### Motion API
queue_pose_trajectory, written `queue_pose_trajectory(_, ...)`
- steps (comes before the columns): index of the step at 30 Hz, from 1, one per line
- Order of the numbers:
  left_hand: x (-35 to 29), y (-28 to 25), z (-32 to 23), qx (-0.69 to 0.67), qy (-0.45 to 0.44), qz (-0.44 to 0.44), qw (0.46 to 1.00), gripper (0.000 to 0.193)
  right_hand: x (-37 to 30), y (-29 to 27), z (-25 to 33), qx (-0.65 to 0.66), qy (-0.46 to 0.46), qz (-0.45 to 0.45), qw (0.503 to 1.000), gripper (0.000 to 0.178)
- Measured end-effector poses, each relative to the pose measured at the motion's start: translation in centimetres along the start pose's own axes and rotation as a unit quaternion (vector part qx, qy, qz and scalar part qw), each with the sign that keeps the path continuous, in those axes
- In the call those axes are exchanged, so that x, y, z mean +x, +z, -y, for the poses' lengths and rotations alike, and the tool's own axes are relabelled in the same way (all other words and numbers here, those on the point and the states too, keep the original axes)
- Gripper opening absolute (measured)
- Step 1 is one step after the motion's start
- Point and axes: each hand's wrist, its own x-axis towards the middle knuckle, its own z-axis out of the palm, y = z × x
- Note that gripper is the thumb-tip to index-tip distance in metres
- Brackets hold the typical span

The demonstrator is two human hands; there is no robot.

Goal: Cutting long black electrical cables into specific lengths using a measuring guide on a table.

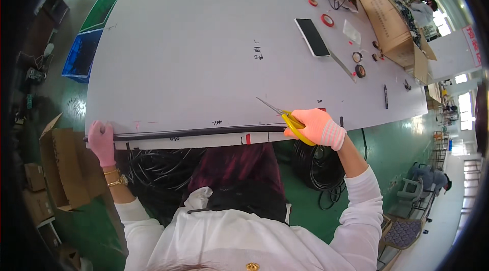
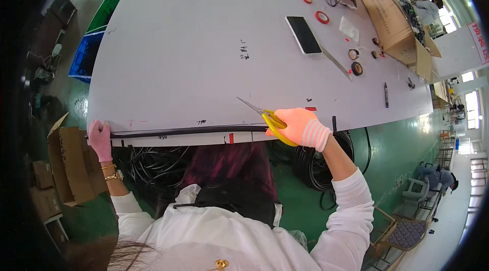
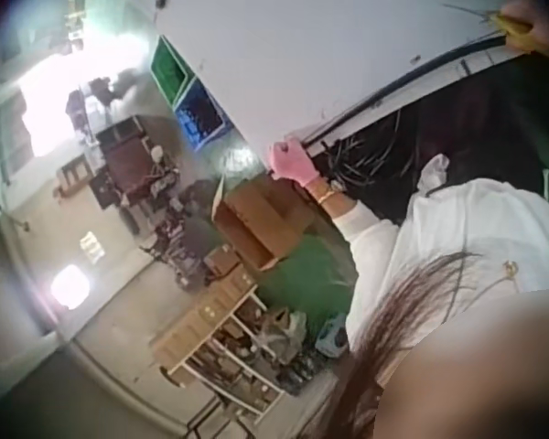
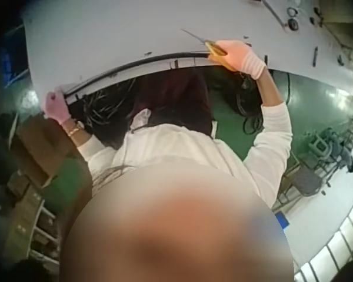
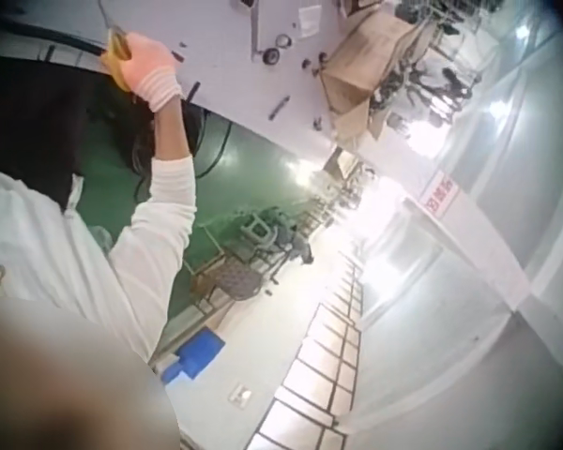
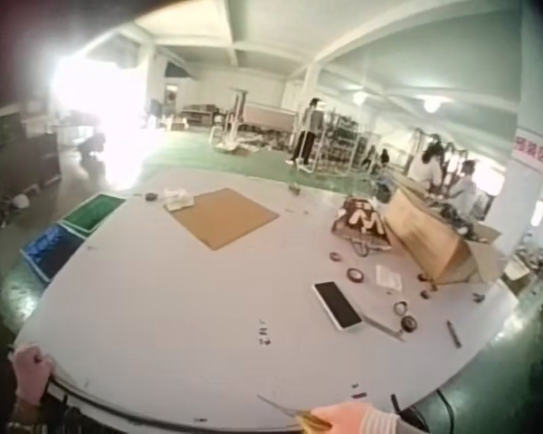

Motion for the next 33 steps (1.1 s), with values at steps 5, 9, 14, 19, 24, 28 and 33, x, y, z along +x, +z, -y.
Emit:
queue_pose_trajectory(5, 0.0, 0.0, -0.2, -0.003, -0.007, 0.001, 1.000, 0.036, 0.6, 1.0, 0.1, 0.009, -0.020, -0.014, 1.000, 0.036)
queue_pose_trajectory(9, 0.1, 0.0, -0.3, -0.004, -0.010, 0.001, 1.000, 0.037, 0.7, 1.9, 0.2, 0.132, -0.036, -0.005, 0.991, 0.031)
queue_pose_trajectory(14, 0.1, 0.0, -0.3, 0.001, 0.000, -0.006, 1.000, 0.038, 1.0, 2.8, 0.5, 0.212, -0.041, 0.011, 0.976, 0.034)
queue_pose_trajectory(19, 0.0, 0.0, -0.2, 0.000, -0.013, 0.004, 1.000, 0.038, 1.0, 2.4, 0.6, 0.223, 0.027, 0.008, 0.974, 0.041)
queue_pose_trajectory(24, 0.0, -0.1, -0.4, 0.005, -0.028, 0.010, 1.000, 0.039, 1.1, 1.7, 0.9, 0.211, 0.047, 0.019, 0.976, 0.040)
queue_pose_trajectory(28, 0.0, -0.3, -0.8, 0.011, -0.030, 0.008, 0.999, 0.038, 1.0, 2.0, 1.3, 0.193, 0.004, 0.018, 0.981, 0.038)
queue_pose_trajectory(33, 0.0, -0.3, -0.9, 0.010, -0.022, 0.006, 1.000, 0.038, 0.8, 2.7, 1.8, 0.303, 0.038, 0.044, 0.951, 0.043)
